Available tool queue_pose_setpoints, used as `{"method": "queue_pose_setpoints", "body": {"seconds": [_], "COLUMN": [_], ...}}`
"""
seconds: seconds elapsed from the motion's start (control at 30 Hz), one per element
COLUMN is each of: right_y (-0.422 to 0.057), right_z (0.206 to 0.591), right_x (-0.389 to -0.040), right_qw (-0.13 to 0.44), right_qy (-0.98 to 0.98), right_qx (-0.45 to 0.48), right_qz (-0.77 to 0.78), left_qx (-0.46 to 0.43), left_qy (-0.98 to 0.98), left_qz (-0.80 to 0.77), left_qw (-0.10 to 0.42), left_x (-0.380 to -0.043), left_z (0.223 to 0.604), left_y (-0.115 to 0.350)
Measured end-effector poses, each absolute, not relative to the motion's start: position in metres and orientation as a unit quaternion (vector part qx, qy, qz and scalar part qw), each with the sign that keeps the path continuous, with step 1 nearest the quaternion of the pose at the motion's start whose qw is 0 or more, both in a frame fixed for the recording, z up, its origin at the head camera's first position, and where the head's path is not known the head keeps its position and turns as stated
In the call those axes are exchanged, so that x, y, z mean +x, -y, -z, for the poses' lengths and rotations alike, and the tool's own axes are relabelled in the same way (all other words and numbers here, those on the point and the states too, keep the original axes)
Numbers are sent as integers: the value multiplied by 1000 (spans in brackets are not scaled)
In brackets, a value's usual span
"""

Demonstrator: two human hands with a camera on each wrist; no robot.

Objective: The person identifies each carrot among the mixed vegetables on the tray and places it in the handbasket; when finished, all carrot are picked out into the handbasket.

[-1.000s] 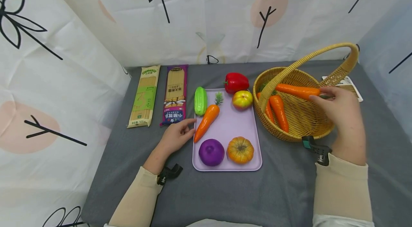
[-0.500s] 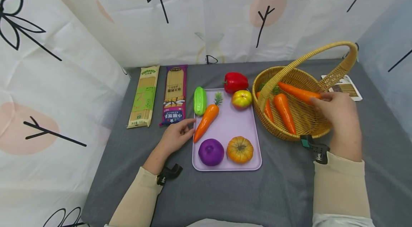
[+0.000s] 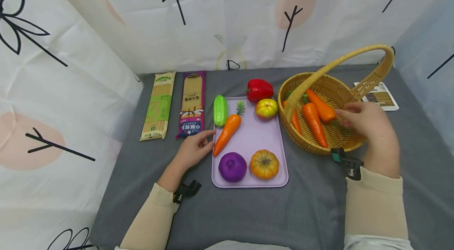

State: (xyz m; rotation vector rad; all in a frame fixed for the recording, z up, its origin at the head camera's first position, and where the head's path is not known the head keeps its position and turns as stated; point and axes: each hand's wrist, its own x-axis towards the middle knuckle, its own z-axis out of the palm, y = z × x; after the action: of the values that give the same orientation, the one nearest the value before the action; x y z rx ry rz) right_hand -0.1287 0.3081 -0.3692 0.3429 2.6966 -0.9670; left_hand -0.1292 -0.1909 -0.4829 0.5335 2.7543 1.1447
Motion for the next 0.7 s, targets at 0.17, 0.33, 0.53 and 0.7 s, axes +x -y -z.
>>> {"method": "queue_pose_setpoints", "body": {"seconds": [0.17,0.33,0.53,0.7], "right_y": [-306,-298,-282,-267], "right_z": [353,335,319,308], "right_x": [-117,-103,-87,-74], "right_qw": [79,27,-55,-139], "right_qy": [-928,-922,-907,-882], "right_qx": [130,166,207,181], "right_qz": [340,349,362,412], "left_qx": [176,173,171,172], "left_qy": [-907,-907,-908,-908], "left_qz": [-378,-379,-377,-377], "left_qw": [55,57,61,59], "left_x": [-129,-129,-129,-129], "left_z": [483,482,482,482], "left_y": [191,190,191,191]}}
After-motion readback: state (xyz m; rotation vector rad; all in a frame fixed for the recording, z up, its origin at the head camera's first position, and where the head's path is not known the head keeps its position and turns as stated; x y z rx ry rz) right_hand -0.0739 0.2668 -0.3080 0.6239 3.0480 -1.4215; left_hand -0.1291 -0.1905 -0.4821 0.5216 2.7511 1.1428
